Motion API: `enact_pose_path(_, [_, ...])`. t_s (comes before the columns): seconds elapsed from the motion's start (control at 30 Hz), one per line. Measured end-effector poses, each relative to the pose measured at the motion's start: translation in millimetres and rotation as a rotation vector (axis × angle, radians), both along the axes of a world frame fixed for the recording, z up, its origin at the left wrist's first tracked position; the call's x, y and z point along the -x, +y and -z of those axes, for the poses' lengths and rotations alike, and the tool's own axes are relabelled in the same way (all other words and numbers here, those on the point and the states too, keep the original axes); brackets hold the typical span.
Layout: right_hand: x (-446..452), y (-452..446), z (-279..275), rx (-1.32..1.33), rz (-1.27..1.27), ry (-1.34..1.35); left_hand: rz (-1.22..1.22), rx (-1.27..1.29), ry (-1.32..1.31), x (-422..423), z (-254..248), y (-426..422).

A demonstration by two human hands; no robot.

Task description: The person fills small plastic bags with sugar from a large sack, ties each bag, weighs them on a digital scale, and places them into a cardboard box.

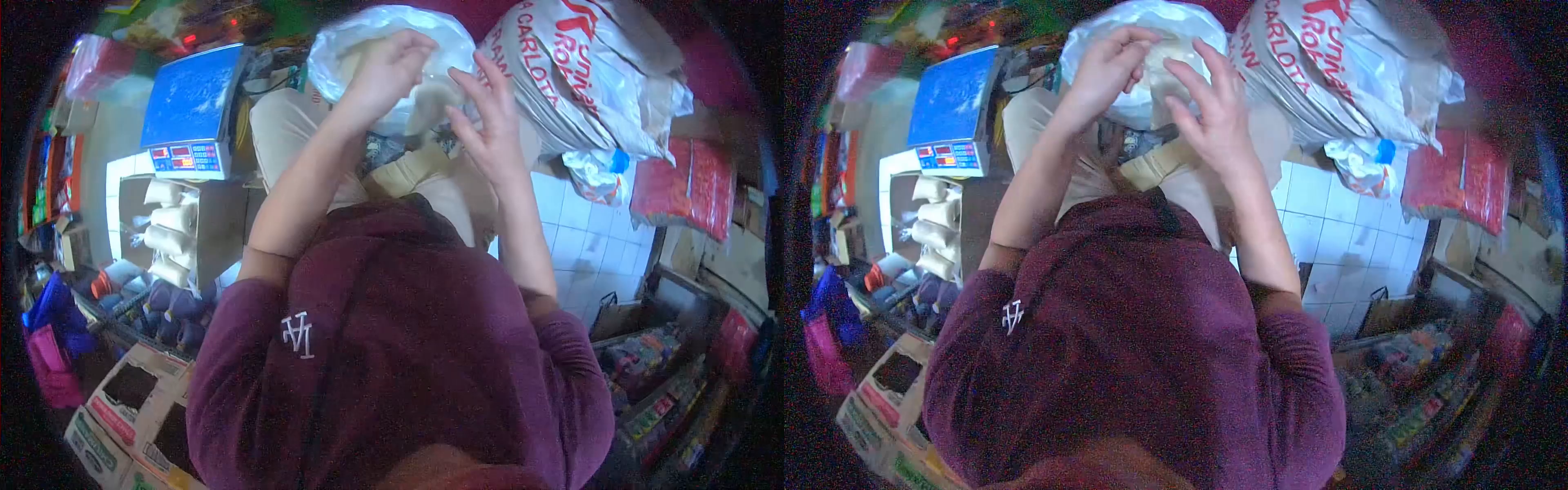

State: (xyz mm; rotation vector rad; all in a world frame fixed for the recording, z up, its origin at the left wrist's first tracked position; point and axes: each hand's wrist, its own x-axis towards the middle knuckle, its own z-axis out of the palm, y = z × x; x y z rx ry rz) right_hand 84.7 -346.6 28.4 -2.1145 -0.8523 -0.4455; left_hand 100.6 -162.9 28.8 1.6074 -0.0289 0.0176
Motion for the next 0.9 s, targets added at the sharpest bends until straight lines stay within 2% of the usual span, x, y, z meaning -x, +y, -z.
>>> enact_pose_path(0.1, [0.0,-0.9,4.3,0.073,0.111,-0.037,0.055,-0.021,0.012,9.3,2.0,-13.9])
enact_pose_path(0.2, [-2.3,-9.5,19.5,0.173,0.032,-0.065,0.065,-0.031,0.027,14.0,6.5,-7.9])
enact_pose_path(0.3, [0.3,-12.5,9.8,0.228,0.021,0.039,0.057,-0.049,0.025,20.9,4.2,3.5])
enact_pose_path(0.37, [-0.3,-8.4,-10.5,0.256,0.034,-0.042,0.057,-0.079,0.012,25.3,-0.4,9.7])
enact_pose_path(0.43, [-1.6,-6.0,-24.1,0.334,-0.006,0.053,0.024,-0.053,-0.027,31.0,-7.8,12.3])
enact_pose_path(0.47, [-0.6,-2.3,-32.2,0.265,-0.052,-0.022,0.028,-0.053,-0.025,35.6,-18.2,13.8])
enact_pose_path(0.53, [10.0,2.9,-53.4,0.216,-0.077,0.012,0.002,-0.015,-0.021,46.2,-33.8,18.8])
enact_pose_path(0.63, [16.9,10.0,-38.8,0.185,-0.153,0.119,0.083,-0.1,-0.074,54.7,-20.6,26.1])
enact_pose_path(0.7, [25.2,10.2,-23.6,0.202,-0.201,0.189,0.055,-0.198,-0.022,56.3,6.6,25.3])
enact_pose_path(0.77, [23.1,11.9,-18.8,0.398,-0.22,-0.032,0.083,-0.325,-0.011,54.9,2.6,25.9])
enact_pose_path(0.8, [20.7,9.1,-18.7,0.403,-0.189,-0.063,0.035,-0.262,0.096,56.8,2.2,25.0])
enact_pose_path(0.83, [22.5,9.9,-27.1,0.406,-0.19,-0.051,0.038,-0.258,0.108,55.8,-4.5,25.5])
enact_pose_path(0.9, [21.7,13.1,-49.9,0.102,-0.119,0.056,0.044,-0.14,-0.041,49.0,-15.9,27.8])
